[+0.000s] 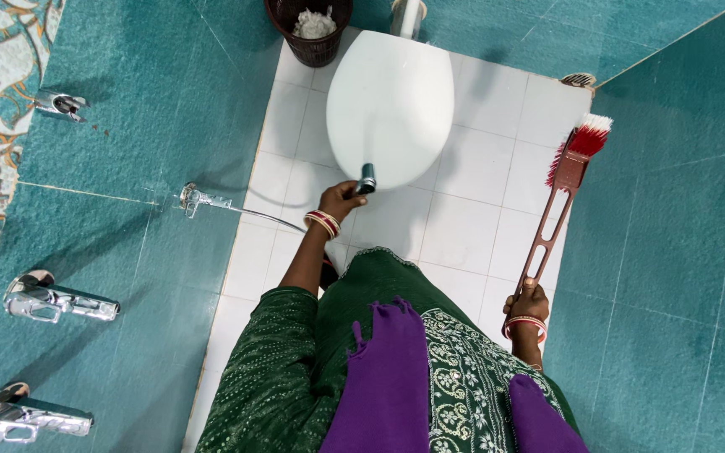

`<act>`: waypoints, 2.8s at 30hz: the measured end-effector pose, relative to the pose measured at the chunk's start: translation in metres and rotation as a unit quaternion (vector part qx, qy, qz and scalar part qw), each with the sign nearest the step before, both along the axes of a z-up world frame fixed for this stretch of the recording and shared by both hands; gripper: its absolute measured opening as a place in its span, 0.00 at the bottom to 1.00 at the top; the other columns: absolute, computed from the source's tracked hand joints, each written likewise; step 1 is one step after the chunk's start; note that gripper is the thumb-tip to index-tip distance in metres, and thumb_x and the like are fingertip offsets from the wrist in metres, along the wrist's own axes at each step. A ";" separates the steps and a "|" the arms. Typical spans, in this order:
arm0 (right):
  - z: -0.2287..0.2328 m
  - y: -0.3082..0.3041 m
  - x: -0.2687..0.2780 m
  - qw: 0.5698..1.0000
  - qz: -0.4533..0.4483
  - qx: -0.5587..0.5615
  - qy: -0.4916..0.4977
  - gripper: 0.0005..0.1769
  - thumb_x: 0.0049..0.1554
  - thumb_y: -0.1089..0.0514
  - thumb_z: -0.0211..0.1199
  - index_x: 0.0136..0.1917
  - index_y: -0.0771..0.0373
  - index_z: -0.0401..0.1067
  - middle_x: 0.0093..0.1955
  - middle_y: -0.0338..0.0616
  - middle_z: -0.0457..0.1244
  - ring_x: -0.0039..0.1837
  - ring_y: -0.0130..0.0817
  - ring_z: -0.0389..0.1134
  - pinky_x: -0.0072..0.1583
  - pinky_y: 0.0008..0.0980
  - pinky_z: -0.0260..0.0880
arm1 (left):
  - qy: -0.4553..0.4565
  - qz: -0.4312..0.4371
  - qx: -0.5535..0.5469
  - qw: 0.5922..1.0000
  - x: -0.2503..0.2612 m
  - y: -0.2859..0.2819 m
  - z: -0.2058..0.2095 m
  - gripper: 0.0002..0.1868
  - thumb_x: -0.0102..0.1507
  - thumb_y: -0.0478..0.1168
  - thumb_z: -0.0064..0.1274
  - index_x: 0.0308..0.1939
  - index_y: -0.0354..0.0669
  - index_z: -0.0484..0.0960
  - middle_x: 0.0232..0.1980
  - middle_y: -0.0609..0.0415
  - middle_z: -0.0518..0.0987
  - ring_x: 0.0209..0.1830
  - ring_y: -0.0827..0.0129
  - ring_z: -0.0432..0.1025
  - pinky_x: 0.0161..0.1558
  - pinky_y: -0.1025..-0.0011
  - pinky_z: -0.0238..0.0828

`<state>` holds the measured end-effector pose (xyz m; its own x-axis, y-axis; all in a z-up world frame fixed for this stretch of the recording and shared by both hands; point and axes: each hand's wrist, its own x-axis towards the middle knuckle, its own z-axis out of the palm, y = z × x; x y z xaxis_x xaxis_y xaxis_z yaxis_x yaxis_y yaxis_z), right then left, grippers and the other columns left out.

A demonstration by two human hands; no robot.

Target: The person cleans a toilet by scrubbing the interior and exterior surfaces with a long-handled brush and rinsing it with a handheld sprayer.

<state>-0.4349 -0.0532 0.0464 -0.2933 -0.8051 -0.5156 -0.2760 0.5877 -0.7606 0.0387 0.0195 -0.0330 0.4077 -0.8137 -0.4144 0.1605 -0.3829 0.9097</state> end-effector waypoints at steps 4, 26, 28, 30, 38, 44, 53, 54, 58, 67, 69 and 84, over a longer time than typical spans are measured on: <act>0.007 0.003 0.001 1.000 -0.002 -0.003 -0.001 0.23 0.68 0.41 0.54 0.55 0.65 0.69 0.27 0.41 0.58 0.26 0.29 0.58 0.28 0.31 0.59 | 0.010 0.028 0.017 0.999 0.006 0.009 0.010 0.25 0.58 0.35 0.67 0.59 0.41 0.83 0.50 0.53 0.85 0.47 0.71 0.77 0.54 0.70 0.75; 0.003 0.006 -0.005 1.000 -0.005 0.013 0.002 0.21 0.68 0.42 0.55 0.51 0.64 0.68 0.27 0.41 0.58 0.26 0.29 0.58 0.28 0.31 0.59 | 0.030 -0.183 0.028 0.982 -0.072 0.002 0.027 0.25 0.57 0.34 0.67 0.58 0.40 0.82 0.50 0.54 0.85 0.51 0.68 0.78 0.58 0.68 0.75; 0.000 0.006 -0.009 1.000 -0.004 0.000 -0.023 0.20 0.68 0.42 0.54 0.50 0.63 0.68 0.26 0.40 0.57 0.26 0.29 0.57 0.28 0.31 0.58 | 0.024 -0.203 0.035 0.978 -0.077 0.001 0.032 0.24 0.57 0.35 0.67 0.58 0.40 0.83 0.49 0.53 0.86 0.50 0.67 0.79 0.58 0.68 0.75; -0.002 0.006 -0.013 1.000 -0.004 0.005 -0.011 0.21 0.69 0.43 0.53 0.49 0.64 0.67 0.26 0.41 0.57 0.26 0.29 0.57 0.28 0.31 0.58 | -0.016 -0.195 0.072 0.978 -0.074 0.004 0.033 0.23 0.58 0.36 0.68 0.58 0.41 0.84 0.47 0.52 0.85 0.48 0.65 0.77 0.56 0.66 0.73; 0.001 0.005 -0.026 1.000 0.020 0.010 0.005 0.22 0.70 0.43 0.52 0.48 0.65 0.67 0.26 0.42 0.57 0.25 0.30 0.57 0.28 0.32 0.58 | 0.028 -0.184 0.052 0.981 -0.075 0.008 0.026 0.23 0.56 0.35 0.68 0.56 0.42 0.84 0.47 0.54 0.85 0.49 0.70 0.77 0.57 0.68 0.74; 0.011 0.001 -0.029 0.999 0.020 0.036 0.019 0.21 0.69 0.43 0.52 0.50 0.63 0.70 0.26 0.41 0.58 0.26 0.29 0.58 0.29 0.31 0.59 | 0.012 -0.126 0.064 0.990 -0.071 0.027 0.006 0.24 0.55 0.36 0.68 0.56 0.43 0.83 0.47 0.55 0.86 0.49 0.70 0.79 0.56 0.70 0.75; 0.019 -0.001 -0.041 0.996 0.077 0.027 0.035 0.21 0.70 0.45 0.50 0.51 0.66 0.69 0.26 0.42 0.58 0.25 0.30 0.58 0.29 0.32 0.57 | -0.010 0.006 0.063 0.998 -0.046 0.062 -0.007 0.26 0.56 0.36 0.69 0.58 0.40 0.83 0.49 0.53 0.85 0.48 0.70 0.78 0.55 0.70 0.76; 0.021 0.000 -0.038 0.995 0.076 0.031 0.050 0.21 0.70 0.45 0.50 0.50 0.65 0.70 0.26 0.43 0.59 0.26 0.30 0.58 0.29 0.33 0.58 | 0.037 -0.005 0.018 0.999 -0.049 0.060 -0.010 0.26 0.55 0.36 0.68 0.57 0.40 0.83 0.50 0.54 0.85 0.48 0.71 0.78 0.54 0.70 0.77; 0.017 0.011 -0.032 0.997 0.063 0.028 0.045 0.22 0.70 0.43 0.51 0.50 0.65 0.69 0.27 0.42 0.59 0.26 0.30 0.58 0.29 0.33 0.57 | 0.013 -0.096 0.047 0.994 -0.077 0.057 -0.008 0.25 0.55 0.36 0.69 0.57 0.43 0.83 0.48 0.57 0.85 0.48 0.72 0.78 0.55 0.72 0.75; 0.011 0.043 -0.020 0.997 0.074 0.006 0.035 0.23 0.70 0.43 0.52 0.47 0.66 0.67 0.27 0.42 0.58 0.26 0.30 0.58 0.28 0.32 0.59 | 0.004 -0.103 0.031 0.994 -0.045 0.101 -0.016 0.22 0.56 0.37 0.69 0.54 0.42 0.84 0.45 0.55 0.86 0.46 0.72 0.77 0.51 0.71 0.74; 0.010 0.053 -0.014 0.998 0.064 0.000 0.029 0.21 0.69 0.43 0.52 0.48 0.63 0.68 0.27 0.42 0.58 0.26 0.29 0.58 0.28 0.31 0.58 | 0.001 -0.084 0.082 0.993 -0.029 0.109 -0.013 0.21 0.54 0.39 0.70 0.51 0.44 0.86 0.45 0.57 0.87 0.46 0.73 0.79 0.54 0.73 0.75; 0.015 0.097 -0.012 0.998 0.033 -0.023 0.039 0.20 0.70 0.43 0.51 0.48 0.62 0.65 0.27 0.40 0.58 0.25 0.29 0.58 0.27 0.32 0.58 | -0.011 -0.169 0.031 0.985 -0.059 0.104 -0.034 0.23 0.56 0.38 0.69 0.56 0.41 0.84 0.47 0.53 0.86 0.46 0.70 0.78 0.52 0.70 0.74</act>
<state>-0.4469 0.0434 0.0619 -0.2774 -0.8463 -0.4548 -0.3723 0.5311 -0.7611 -0.0201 0.1235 -0.0672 0.1275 -0.8775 -0.4623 -0.0054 -0.4668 0.8844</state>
